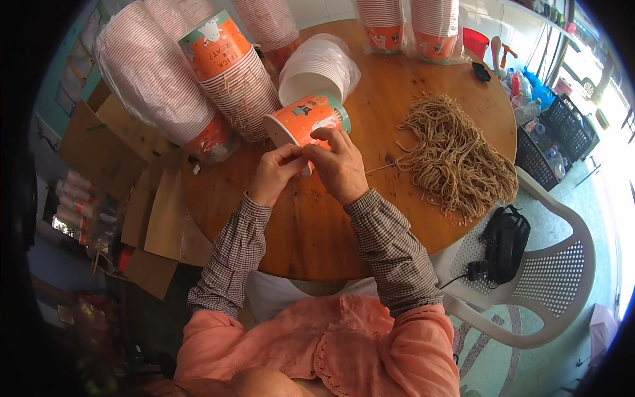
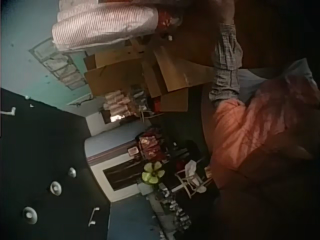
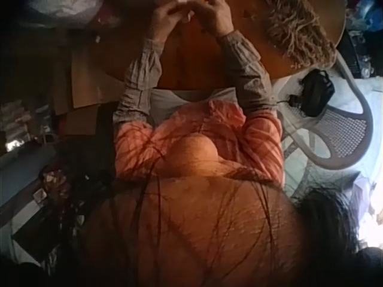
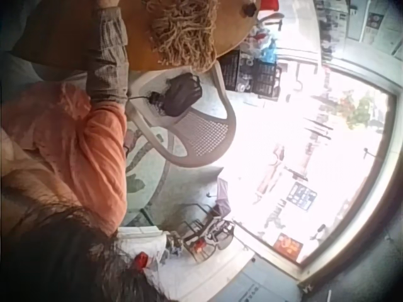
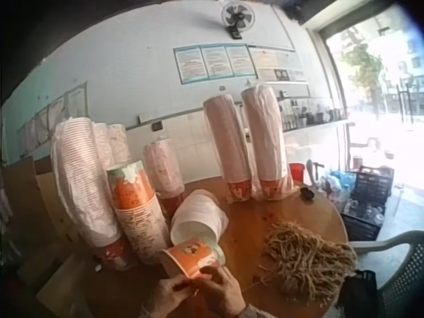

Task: Threading ropes through holes in paper buckets to create handles.

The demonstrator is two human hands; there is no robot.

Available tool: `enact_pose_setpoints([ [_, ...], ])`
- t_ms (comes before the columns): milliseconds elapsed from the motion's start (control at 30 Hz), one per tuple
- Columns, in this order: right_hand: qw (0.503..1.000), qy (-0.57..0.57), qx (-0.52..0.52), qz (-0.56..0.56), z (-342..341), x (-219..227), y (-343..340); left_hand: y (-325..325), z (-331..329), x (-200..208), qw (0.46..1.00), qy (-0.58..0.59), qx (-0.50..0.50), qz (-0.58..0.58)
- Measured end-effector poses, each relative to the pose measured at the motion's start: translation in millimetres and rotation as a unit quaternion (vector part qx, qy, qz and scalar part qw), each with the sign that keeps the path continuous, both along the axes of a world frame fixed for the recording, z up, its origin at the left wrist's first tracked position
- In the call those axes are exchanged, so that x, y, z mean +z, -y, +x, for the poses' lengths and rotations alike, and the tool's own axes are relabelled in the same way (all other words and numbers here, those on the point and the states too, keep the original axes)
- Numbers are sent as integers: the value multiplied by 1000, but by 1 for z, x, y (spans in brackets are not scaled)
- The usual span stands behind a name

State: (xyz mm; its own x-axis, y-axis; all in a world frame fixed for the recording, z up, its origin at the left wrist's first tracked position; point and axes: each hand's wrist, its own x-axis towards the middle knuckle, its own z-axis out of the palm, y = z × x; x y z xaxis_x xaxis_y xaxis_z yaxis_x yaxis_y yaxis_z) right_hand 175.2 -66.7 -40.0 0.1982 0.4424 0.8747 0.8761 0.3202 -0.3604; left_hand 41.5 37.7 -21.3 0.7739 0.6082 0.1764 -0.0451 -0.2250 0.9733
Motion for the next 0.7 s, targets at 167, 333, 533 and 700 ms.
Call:
enact_pose_setpoints([
  [167, 994, -86, 62, -5, 4, -4, -4, -5, -1, -2, 990, -48, -2, 134],
  [333, 868, -406, 280, -56, 4, -18, -13, 2, 0, 1, 999, 48, 23, -1],
  [533, 909, -358, 174, -123, -1, -14, -8, 7, -5, 3, 994, 40, 39, 94],
  [700, 985, -159, 46, -40, -11, -7, -6, 10, 1, 0, 988, 37, 106, 106],
])
